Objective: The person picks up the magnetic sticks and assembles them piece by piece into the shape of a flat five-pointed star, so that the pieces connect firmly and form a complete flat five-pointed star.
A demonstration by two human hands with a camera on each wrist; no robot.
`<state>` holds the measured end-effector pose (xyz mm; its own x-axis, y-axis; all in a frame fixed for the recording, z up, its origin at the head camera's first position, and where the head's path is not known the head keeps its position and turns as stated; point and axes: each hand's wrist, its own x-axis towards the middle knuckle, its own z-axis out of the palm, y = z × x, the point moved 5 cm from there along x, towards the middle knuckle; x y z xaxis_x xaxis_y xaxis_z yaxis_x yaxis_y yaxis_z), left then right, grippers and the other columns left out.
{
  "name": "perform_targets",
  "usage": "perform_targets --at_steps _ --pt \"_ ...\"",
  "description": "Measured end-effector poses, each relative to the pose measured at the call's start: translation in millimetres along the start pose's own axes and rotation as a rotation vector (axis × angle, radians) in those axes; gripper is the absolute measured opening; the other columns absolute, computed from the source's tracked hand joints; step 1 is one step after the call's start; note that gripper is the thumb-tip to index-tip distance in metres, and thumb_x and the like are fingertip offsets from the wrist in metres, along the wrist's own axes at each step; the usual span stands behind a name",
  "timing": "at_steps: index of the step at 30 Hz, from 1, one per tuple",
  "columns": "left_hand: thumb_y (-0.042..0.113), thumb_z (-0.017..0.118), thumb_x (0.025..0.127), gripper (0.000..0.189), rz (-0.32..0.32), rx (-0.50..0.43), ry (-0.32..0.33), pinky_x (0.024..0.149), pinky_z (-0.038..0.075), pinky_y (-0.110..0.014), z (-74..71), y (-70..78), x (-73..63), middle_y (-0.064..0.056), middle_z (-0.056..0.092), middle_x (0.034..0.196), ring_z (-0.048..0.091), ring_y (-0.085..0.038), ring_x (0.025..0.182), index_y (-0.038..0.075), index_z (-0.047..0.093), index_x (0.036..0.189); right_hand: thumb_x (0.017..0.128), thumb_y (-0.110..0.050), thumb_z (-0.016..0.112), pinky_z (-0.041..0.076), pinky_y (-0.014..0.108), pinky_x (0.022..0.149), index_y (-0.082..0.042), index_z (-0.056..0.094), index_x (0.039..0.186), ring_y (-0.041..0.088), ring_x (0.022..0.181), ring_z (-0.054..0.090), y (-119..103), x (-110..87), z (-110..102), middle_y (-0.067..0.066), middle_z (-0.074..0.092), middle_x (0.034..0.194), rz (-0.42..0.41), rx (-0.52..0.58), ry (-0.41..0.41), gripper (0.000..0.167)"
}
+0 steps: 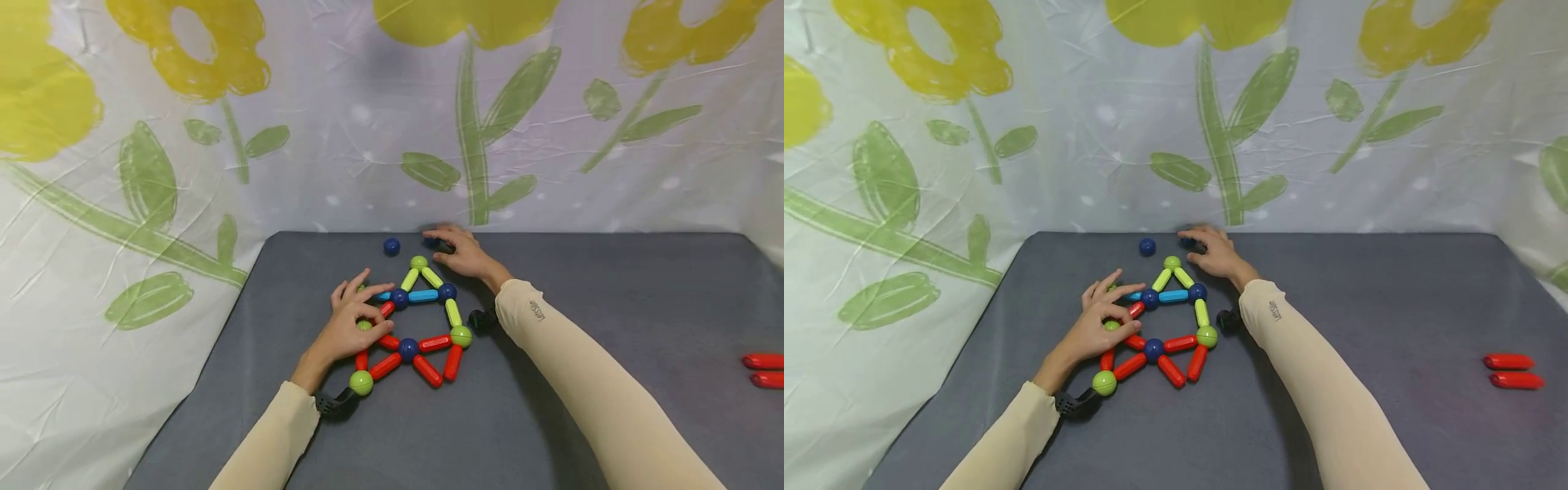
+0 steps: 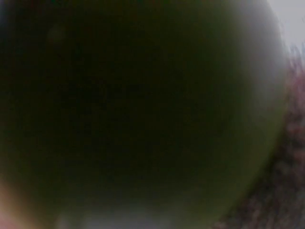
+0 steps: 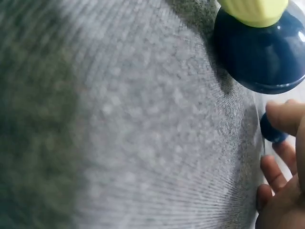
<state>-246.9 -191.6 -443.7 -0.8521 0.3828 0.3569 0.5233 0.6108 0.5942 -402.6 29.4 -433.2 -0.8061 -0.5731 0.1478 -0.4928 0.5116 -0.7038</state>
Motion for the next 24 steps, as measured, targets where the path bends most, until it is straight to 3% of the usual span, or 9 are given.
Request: perform_targets --at_steps 2,9,16,24 --pt "0.025 0.075 0.091 0.031 0.004 -0.005 0.001 0.118 -0.007 -0.068 0.3 0.8 0.6 -0.001 0.058 0.149 0.015 -0.040 0.157 0.034 0.068 0.063 0.101 -0.010 0.061 0.033 0.055 0.105 -0.013 0.052 0.149 0.038 0.118 0.045 1.4 -1.5 -0.9 0.016 0.046 0.151 0.016 0.000 0.016 0.049" --pt "0.016 0.071 0.086 0.026 0.030 -0.011 -0.019 0.115 -0.008 -0.072 0.6 2.3 0.5 -0.005 0.056 0.151 0.014 -0.044 0.156 0.033 0.070 0.067 0.101 -0.001 0.056 0.045 0.050 0.097 -0.005 0.060 0.140 0.034 0.116 0.054 7.9 -7.2 -6.2 0.020 0.056 0.144 0.007 0.074 0.066 0.040" --pt "0.015 0.066 0.083 0.024 0.057 0.028 -0.044 0.113 -0.008 -0.075 3.7 6.7 1.6 -0.007 0.052 0.154 0.014 -0.047 0.155 0.035 0.067 0.070 0.101 -0.007 0.060 0.042 0.042 0.089 -0.007 0.061 0.140 0.030 0.105 0.053 15.2 -21.0 -17.0 0.017 0.058 0.141 0.035 0.066 0.064 0.038" --pt "0.021 0.065 0.084 0.018 0.050 0.057 -0.079 0.112 -0.007 -0.076 6.9 11.6 2.2 -0.006 0.050 0.156 0.015 -0.047 0.155 0.035 0.064 0.073 0.102 -0.015 0.062 0.038 0.037 0.075 -0.011 0.060 0.141 0.024 0.083 0.047 30.8 -44.4 -36.1 0.015 0.062 0.114 0.079 0.008 0.063 0.039"
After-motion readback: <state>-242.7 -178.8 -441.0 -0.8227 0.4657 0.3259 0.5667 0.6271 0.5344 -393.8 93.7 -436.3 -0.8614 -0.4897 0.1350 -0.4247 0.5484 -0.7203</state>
